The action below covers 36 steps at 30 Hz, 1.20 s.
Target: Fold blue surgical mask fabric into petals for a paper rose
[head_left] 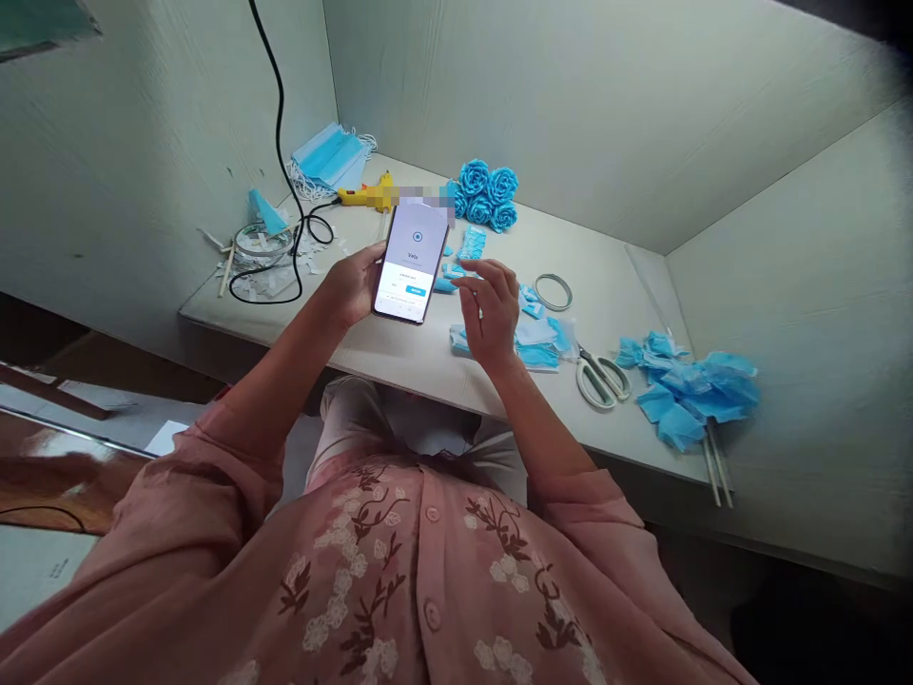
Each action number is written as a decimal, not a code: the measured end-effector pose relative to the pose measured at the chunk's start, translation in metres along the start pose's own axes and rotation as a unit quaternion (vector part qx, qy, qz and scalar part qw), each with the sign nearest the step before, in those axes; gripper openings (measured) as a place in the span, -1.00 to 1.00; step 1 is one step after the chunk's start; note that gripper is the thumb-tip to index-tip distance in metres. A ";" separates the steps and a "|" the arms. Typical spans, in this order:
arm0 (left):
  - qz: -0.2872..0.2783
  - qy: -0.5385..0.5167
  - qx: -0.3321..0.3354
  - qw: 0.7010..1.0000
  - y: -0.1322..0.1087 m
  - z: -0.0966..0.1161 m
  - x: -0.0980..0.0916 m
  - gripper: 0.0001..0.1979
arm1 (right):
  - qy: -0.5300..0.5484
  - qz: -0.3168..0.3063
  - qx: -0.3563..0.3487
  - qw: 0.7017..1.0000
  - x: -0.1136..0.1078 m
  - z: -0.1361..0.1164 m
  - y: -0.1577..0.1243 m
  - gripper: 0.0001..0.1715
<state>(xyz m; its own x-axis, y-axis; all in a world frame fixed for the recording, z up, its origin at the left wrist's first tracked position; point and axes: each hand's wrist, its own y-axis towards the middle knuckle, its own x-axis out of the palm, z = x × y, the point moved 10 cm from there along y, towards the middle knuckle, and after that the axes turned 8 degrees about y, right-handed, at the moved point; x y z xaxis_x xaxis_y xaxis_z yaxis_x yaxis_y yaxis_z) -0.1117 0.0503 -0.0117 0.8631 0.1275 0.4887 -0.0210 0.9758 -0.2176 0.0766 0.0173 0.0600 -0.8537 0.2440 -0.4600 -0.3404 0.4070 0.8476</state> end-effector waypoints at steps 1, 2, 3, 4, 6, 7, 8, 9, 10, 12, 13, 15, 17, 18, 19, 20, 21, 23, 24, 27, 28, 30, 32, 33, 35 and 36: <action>0.000 0.002 -0.003 1.000 0.000 0.001 0.001 -0.58 | -0.011 -0.023 -0.005 1.000 0.005 0.000 -0.002 -0.55; 0.004 0.002 -0.006 1.000 -0.001 0.001 0.002 -0.58 | -0.025 -0.053 -0.007 0.998 0.011 0.000 -0.004 -0.53; 0.010 0.001 -0.009 1.000 -0.001 0.002 0.002 -0.58 | -0.038 -0.086 -0.006 0.996 0.018 0.001 -0.006 -0.51; 0.016 0.000 -0.012 1.000 -0.002 0.002 0.002 -0.57 | -0.049 -0.116 -0.006 0.992 0.024 0.002 -0.009 -0.50; 0.025 -0.003 -0.011 1.000 -0.002 0.003 0.002 -0.55 | -0.064 -0.159 -0.009 0.985 0.034 0.002 -0.013 -0.49; 0.025 -0.004 -0.009 1.000 -0.002 0.004 0.002 -0.54 | -0.069 -0.175 -0.009 0.982 0.038 0.002 -0.014 -0.50; 0.021 -0.004 -0.006 1.000 -0.002 0.004 0.003 -0.54 | -0.072 -0.189 -0.009 0.979 0.041 0.002 -0.015 -0.51; 0.016 -0.005 -0.002 1.000 -0.002 0.004 0.004 -0.53 | -0.075 -0.199 -0.009 0.977 0.044 0.001 -0.015 -0.52; 0.011 -0.005 -0.001 1.000 -0.002 0.005 0.005 -0.52 | -0.077 -0.208 -0.008 0.975 0.046 0.001 -0.015 -0.53; -0.001 -0.006 -0.003 1.000 -0.003 0.004 0.007 -0.51 | -0.079 -0.219 -0.007 0.972 0.048 -0.001 -0.013 -0.54; -0.002 -0.007 -0.008 1.000 -0.004 0.004 0.008 -0.50 | -0.079 -0.224 -0.007 0.971 0.049 -0.002 -0.012 -0.54; 0.001 -0.011 -0.015 1.000 -0.005 0.003 0.008 -0.50 | -0.079 -0.234 -0.005 0.969 0.051 -0.003 -0.010 -0.53; 0.004 -0.012 -0.015 1.000 -0.006 0.004 0.007 -0.49 | -0.079 -0.246 -0.001 0.966 0.054 -0.004 -0.010 -0.54; 0.002 -0.011 -0.014 1.000 -0.006 0.004 0.007 -0.49 | -0.078 -0.251 -0.001 0.965 0.055 -0.004 -0.010 -0.54; -0.003 -0.010 -0.013 1.000 -0.006 0.004 0.007 -0.48 | -0.077 -0.254 0.000 0.964 0.057 -0.003 -0.010 -0.54; -0.009 -0.009 -0.012 1.000 -0.005 0.004 0.007 -0.48 | -0.076 -0.252 0.001 0.965 0.057 -0.003 -0.010 -0.52; -0.011 -0.011 -0.010 1.000 -0.004 0.004 0.006 -0.48 | -0.074 -0.244 0.004 0.967 0.056 -0.001 -0.010 -0.50; -0.006 -0.017 -0.007 1.000 -0.002 0.003 0.003 -0.49 | -0.065 -0.208 0.016 0.976 0.049 0.003 -0.006 -0.42; 0.002 -0.020 -0.004 1.000 -0.001 0.003 0.000 -0.51 | -0.053 -0.180 0.026 0.982 0.044 0.006 -0.004 -0.37; 0.019 -0.025 0.006 0.999 0.003 0.003 -0.006 -0.56 | 0.033 -0.098 0.078 0.992 0.030 0.019 0.003 -0.27; 0.019 -0.025 0.011 0.999 0.005 0.003 -0.007 -0.57 | 0.079 -0.075 0.109 0.988 0.028 0.025 0.004 -0.26; 0.010 -0.023 0.025 0.999 0.009 0.005 -0.007 -0.58 | 0.185 -0.039 0.188 0.964 0.030 0.040 0.002 -0.24; -0.003 -0.020 0.037 0.999 0.012 0.006 -0.005 -0.57 | 0.287 -0.020 0.276 0.917 0.041 0.055 -0.004 -0.17; -0.007 -0.019 0.040 0.999 0.013 0.006 -0.004 -0.56 | 0.329 -0.018 0.319 0.889 0.049 0.060 -0.009 -0.13; -0.011 -0.019 0.043 0.999 0.014 0.007 -0.002 -0.55 | 0.394 -0.018 0.394 0.830 0.065 0.066 -0.017 -0.09; -0.011 -0.021 0.045 0.999 0.014 0.008 -0.001 -0.55 | 0.420 -0.018 0.424 0.802 0.072 0.067 -0.021 -0.10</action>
<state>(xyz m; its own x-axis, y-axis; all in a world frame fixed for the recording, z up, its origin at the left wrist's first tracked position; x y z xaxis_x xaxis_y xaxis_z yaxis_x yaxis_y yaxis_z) -0.1169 0.0653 -0.0087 0.8424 0.1116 0.5271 -0.0495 0.9902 -0.1305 0.0485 0.0847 -0.0087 -0.9351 -0.3152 0.1622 -0.2842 0.9400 0.1885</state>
